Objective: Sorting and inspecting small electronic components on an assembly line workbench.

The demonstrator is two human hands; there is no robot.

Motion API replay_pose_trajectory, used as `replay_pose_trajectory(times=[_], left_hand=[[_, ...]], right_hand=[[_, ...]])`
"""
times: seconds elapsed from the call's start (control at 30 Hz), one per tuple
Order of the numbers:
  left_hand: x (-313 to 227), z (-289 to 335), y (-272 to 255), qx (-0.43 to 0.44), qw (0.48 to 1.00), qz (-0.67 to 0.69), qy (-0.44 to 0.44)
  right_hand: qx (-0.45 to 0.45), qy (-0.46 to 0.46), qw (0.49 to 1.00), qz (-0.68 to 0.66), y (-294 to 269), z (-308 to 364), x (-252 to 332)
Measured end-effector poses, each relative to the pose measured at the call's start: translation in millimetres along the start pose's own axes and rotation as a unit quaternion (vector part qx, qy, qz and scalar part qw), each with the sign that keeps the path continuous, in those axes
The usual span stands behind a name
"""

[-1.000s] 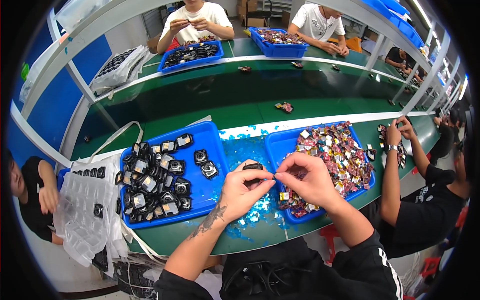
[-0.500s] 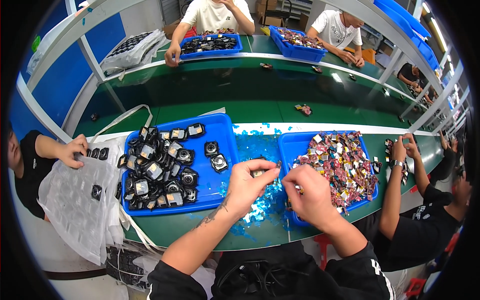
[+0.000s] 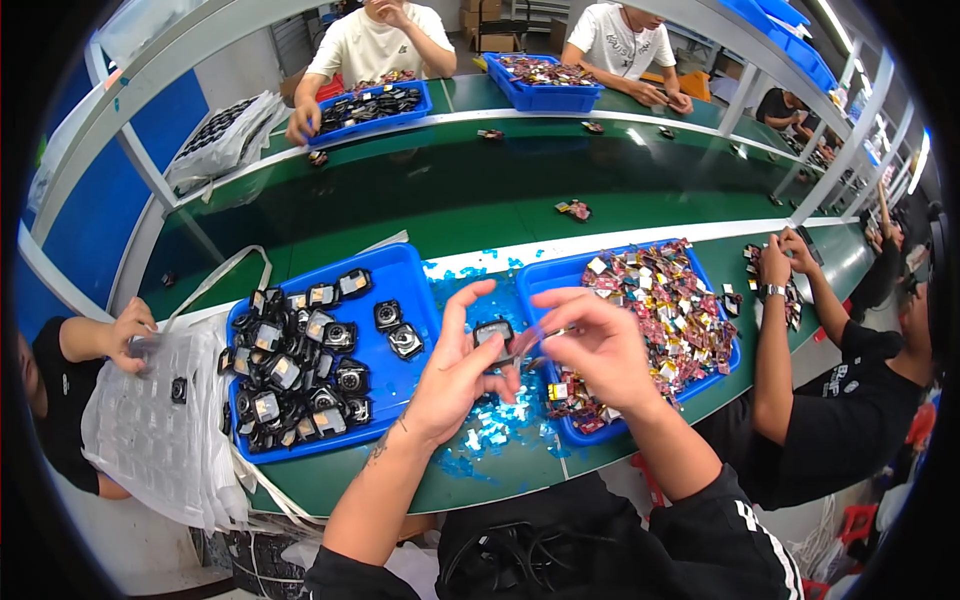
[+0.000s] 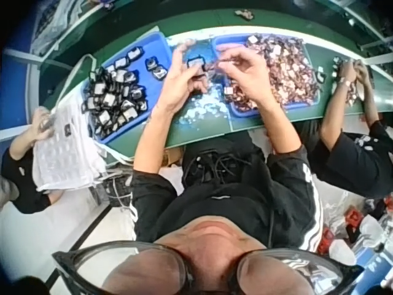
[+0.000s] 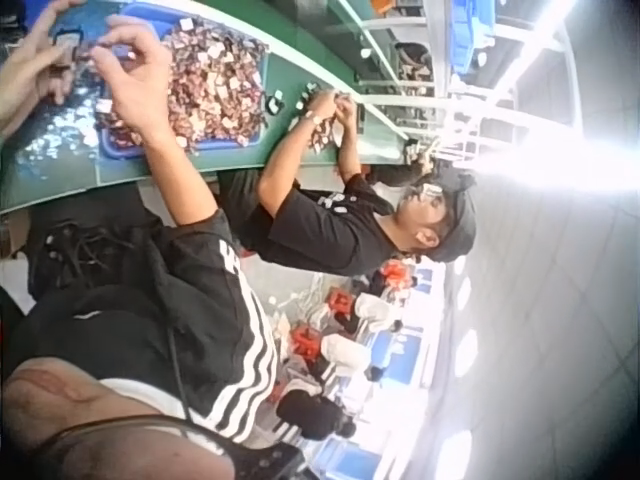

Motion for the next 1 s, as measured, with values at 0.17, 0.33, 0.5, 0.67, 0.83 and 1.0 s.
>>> replay_pose_trajectory(times=[0.17, 0.33, 0.5, 0.67, 0.83, 1.0], left_hand=[[26.9, -10.5, -39.5, -0.087, 0.979, -0.175, 0.056], [11.0, -9.4, -23.3, -0.096, 0.904, -0.396, 0.132], [5.7, 0.4, -23.6, -0.085, 0.837, -0.511, 0.173], [1.1, 2.7, -5.4, -0.036, 0.969, -0.176, 0.171], [8.4, 1.9, -10.1, -0.082, 0.959, -0.191, 0.194], [13.9, -10.3, -28.0, -0.159, 0.97, -0.149, 0.111]], right_hand=[[-0.011, 0.089, 0.996, 0.004, -19.9, 12.5, 10.2], [0.064, 0.057, 0.972, 0.217, -2.8, 15.3, 5.4], [0.082, 0.003, 0.955, 0.283, 13.4, 11.9, 6.2], [-0.029, 0.105, 0.994, -0.028, 7.8, 14.4, -14.7], [-0.016, 0.087, 0.993, -0.084, 11.8, 15.5, -8.6], [-0.025, 0.078, 0.997, -0.005, -4.4, 12.2, -1.9]])
Point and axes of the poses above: each hand's wrist, its own z-axis away from the middle knuckle, its own y-axis out of the palm, x = y × z, the point moved 4 cm from there along -z, towards the middle knuckle, and after that the axes turned 7 degrees about -z, right-handed, at the moved point
